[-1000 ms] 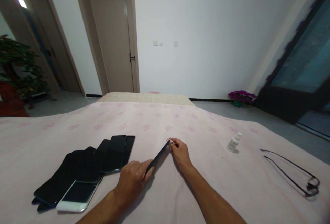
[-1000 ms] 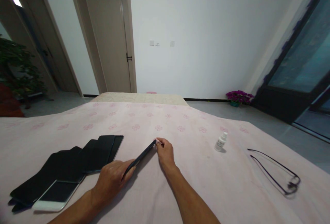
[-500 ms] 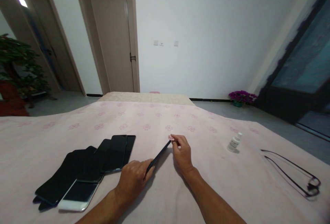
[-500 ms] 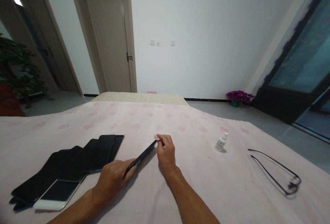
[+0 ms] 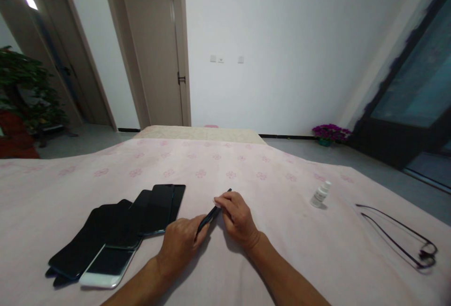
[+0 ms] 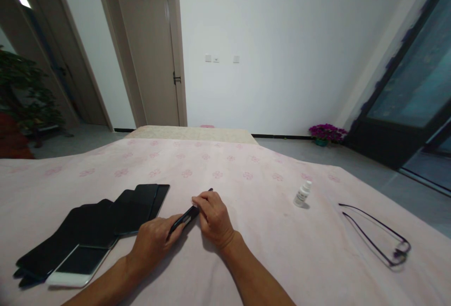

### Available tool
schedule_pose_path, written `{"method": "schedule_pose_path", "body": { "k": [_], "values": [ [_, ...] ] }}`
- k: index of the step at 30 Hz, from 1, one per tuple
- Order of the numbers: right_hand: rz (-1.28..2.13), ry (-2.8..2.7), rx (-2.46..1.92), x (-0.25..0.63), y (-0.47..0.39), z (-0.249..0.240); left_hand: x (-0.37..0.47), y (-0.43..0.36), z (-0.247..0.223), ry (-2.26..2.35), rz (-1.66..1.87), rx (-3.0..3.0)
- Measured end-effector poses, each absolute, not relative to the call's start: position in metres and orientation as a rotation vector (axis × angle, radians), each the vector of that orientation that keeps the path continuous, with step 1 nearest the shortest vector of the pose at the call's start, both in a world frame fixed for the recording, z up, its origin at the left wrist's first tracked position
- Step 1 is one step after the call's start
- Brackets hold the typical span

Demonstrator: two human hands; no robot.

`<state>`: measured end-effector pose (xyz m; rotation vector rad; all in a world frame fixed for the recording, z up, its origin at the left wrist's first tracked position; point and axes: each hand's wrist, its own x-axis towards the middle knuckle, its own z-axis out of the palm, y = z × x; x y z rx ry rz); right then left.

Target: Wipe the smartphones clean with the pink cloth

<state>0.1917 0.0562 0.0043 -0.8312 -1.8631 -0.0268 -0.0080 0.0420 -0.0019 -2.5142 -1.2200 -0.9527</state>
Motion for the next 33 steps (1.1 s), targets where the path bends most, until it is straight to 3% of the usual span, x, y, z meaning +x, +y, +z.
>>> {"method": "schedule_pose_path", "body": {
  "k": [9, 15, 22, 28, 33],
  "values": [
    [0.162, -1.508, -1.040, 0.196, 0.071, 0.003, -0.008, 0.042, -0.007, -1.161, -0.946, -2.532],
    [0.501, -1.083, -1.194, 0.202, 0.085, -0.005, -0.009, 0.042, -0.010, -1.138, -0.962, -2.543],
    [0.683, -0.989, -1.235, 0.211, 0.091, -0.013, -0.009, 0.042, -0.007, -1.118, -1.008, -2.545],
    [0.596, -1.235, -1.338, 0.220, 0.096, -0.019, -0.009, 0.043, -0.008, -1.094, -1.003, -2.571],
    [0.335, -1.498, -1.436, 0.223, 0.093, -0.019, -0.011, 0.043, -0.009, -1.101, -1.028, -2.602]
  ]
}}
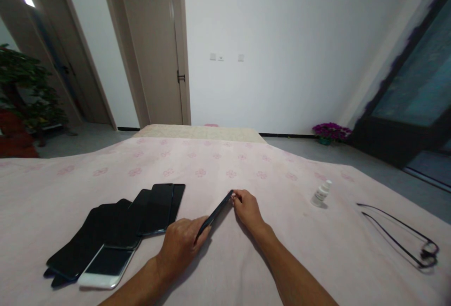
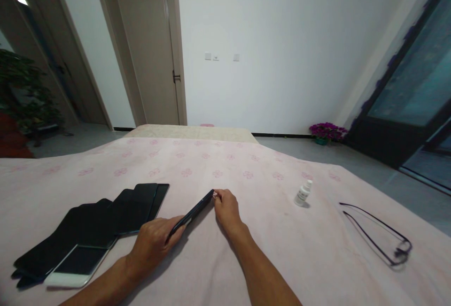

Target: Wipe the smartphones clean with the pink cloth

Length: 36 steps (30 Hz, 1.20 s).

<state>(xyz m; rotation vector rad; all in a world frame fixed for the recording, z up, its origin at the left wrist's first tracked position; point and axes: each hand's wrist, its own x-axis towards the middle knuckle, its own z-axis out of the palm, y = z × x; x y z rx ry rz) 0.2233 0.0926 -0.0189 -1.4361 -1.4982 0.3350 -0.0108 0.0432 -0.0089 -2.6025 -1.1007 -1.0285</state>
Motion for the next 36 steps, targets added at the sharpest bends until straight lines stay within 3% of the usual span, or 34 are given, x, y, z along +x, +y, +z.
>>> {"method": "schedule_pose_path", "body": {
  "k": [11, 25, 36],
  "values": [
    [0.351, -1.302, -1.382, 0.217, 0.092, -0.014, -0.007, 0.043, -0.007, -1.514, -1.083, -2.705],
    [0.381, -1.311, -1.389, 0.206, 0.087, -0.014, -0.005, 0.048, -0.007, -1.823, -1.431, -2.825],
    [0.227, -1.776, -1.289, 0.201, 0.078, -0.016, -0.005, 0.047, -0.006, -1.899, -1.034, -2.910]
  ]
}}
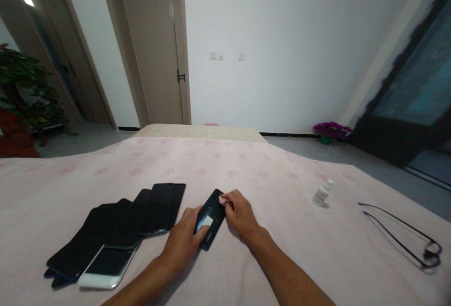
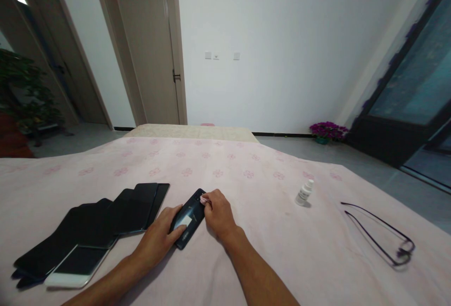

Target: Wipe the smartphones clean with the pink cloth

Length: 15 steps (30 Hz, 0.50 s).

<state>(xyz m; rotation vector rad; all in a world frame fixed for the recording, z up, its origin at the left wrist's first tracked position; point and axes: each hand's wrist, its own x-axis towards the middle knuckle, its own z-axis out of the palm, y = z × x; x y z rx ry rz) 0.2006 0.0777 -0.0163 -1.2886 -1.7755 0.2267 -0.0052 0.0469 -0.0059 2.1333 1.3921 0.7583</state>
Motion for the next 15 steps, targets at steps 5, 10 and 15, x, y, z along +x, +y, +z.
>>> {"method": "schedule_pose_path", "body": {
  "k": [5, 10, 15],
  "values": [
    [0.193, -1.785, -1.308, 0.201, 0.077, -0.015, 0.000, 0.035, 0.005, 1.428, 0.627, 2.206],
    [0.157, -1.782, -1.330, 0.202, 0.079, -0.017, 0.005, 0.029, 0.008, 1.444, 0.531, 2.321],
    [0.189, -1.855, -1.285, 0.202, 0.075, -0.014, 0.008, 0.028, 0.004, 1.484, 0.486, 2.407]
  ]
}}
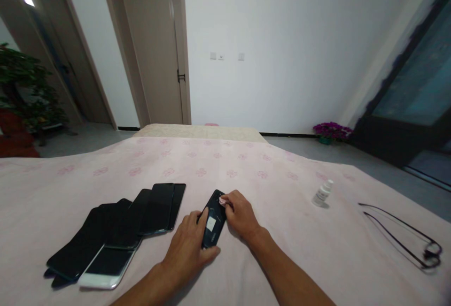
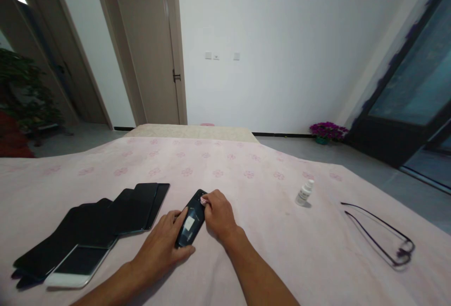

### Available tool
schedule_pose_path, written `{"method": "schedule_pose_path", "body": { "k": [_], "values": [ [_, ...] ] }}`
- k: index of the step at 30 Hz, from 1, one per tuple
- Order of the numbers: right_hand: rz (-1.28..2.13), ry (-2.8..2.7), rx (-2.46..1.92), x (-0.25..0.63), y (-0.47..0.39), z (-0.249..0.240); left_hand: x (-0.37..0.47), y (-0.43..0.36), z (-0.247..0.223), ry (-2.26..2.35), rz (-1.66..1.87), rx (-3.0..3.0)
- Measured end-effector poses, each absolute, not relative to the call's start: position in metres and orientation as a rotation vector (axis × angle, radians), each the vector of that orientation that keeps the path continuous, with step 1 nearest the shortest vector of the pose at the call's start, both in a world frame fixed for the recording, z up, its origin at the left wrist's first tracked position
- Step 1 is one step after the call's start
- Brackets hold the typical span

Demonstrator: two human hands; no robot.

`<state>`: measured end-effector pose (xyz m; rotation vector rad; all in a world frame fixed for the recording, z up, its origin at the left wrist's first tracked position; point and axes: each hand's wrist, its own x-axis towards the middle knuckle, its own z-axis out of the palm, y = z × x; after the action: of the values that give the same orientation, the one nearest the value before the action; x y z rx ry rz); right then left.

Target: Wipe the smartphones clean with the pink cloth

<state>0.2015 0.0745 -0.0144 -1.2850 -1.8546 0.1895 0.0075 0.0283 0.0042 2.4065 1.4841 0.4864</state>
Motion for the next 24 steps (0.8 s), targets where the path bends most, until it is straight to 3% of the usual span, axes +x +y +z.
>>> {"method": "schedule_pose_path", "body": {
  "k": [24],
  "values": [
    [0.148, -1.944, -1.284, 0.2025, 0.0735, -0.0095, 0.0135, 0.0197, 0.0067, 1.541, 0.433, 2.652]
  ]
}}
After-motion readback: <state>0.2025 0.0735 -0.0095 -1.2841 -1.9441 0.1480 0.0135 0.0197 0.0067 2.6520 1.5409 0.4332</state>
